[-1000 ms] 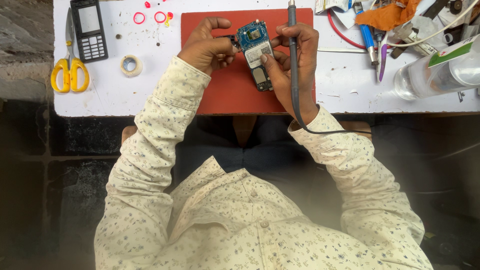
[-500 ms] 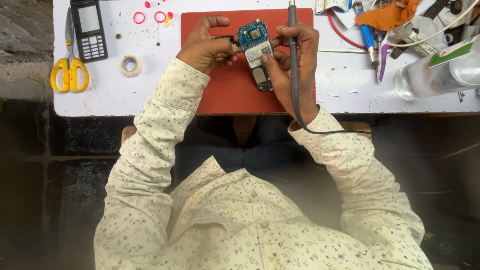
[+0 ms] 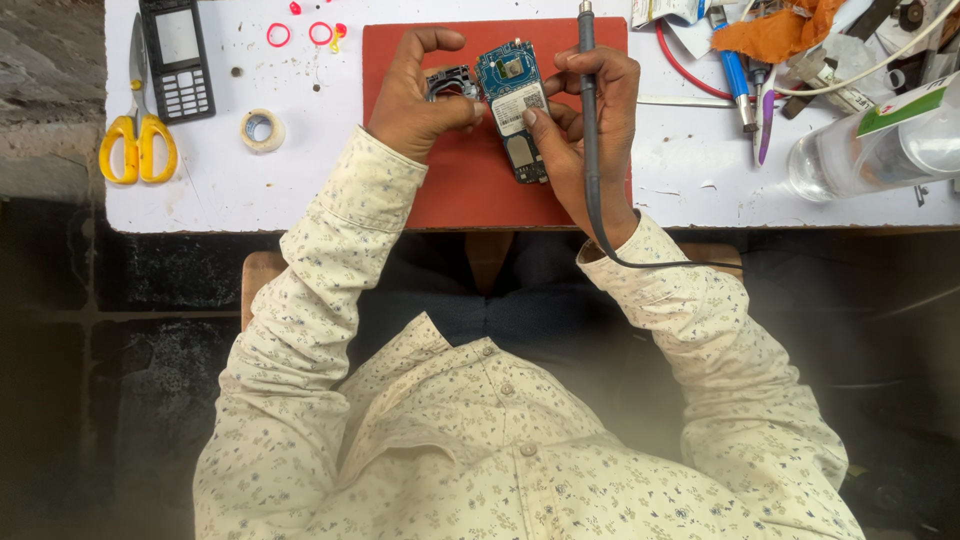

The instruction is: The person repairs a disassembled mobile phone at a workbench. They hold the phone's mainboard and use a soldering iron to work on the board, reposition small components and the camera module, and turn the board over to solder different sides.

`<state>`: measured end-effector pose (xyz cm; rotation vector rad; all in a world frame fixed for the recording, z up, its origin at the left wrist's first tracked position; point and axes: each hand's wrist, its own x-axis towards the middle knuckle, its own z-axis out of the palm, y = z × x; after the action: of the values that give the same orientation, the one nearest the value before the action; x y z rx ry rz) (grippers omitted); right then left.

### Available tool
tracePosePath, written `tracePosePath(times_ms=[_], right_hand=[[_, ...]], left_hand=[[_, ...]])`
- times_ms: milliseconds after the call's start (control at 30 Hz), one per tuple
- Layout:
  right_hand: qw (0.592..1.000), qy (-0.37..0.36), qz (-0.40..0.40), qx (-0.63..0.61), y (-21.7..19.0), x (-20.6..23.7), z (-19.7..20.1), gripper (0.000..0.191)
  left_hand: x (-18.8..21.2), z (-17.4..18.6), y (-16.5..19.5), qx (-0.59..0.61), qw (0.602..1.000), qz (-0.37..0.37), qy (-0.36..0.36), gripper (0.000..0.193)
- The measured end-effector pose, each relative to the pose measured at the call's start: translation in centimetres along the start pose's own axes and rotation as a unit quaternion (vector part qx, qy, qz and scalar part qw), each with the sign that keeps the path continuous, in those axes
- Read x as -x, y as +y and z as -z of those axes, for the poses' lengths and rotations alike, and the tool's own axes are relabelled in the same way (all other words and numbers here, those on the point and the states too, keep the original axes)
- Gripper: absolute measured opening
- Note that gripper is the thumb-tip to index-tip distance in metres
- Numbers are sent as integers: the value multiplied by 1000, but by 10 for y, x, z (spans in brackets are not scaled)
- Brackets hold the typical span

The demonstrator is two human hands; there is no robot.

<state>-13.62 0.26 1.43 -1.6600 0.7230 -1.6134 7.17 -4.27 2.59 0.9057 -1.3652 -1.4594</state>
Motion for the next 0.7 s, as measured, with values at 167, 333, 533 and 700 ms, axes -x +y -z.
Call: tracePosePath(times_ms=[167, 333, 533, 700], right_hand=[[1000, 0, -4, 1, -1, 1, 1, 61], [1000, 2, -8, 2, 0, 0, 1, 61], [1000, -1, -7, 0, 0, 1, 3, 61], [1000, 1, -6, 0, 0, 1, 3, 61]], left_hand=[[0, -1, -1, 6, 1000, -12, 5, 59], [0, -3, -4, 18, 999, -31, 13, 48], [2, -8, -6, 10, 998, -57, 25, 45], [3, -13, -7, -3, 997, -66, 33, 43]])
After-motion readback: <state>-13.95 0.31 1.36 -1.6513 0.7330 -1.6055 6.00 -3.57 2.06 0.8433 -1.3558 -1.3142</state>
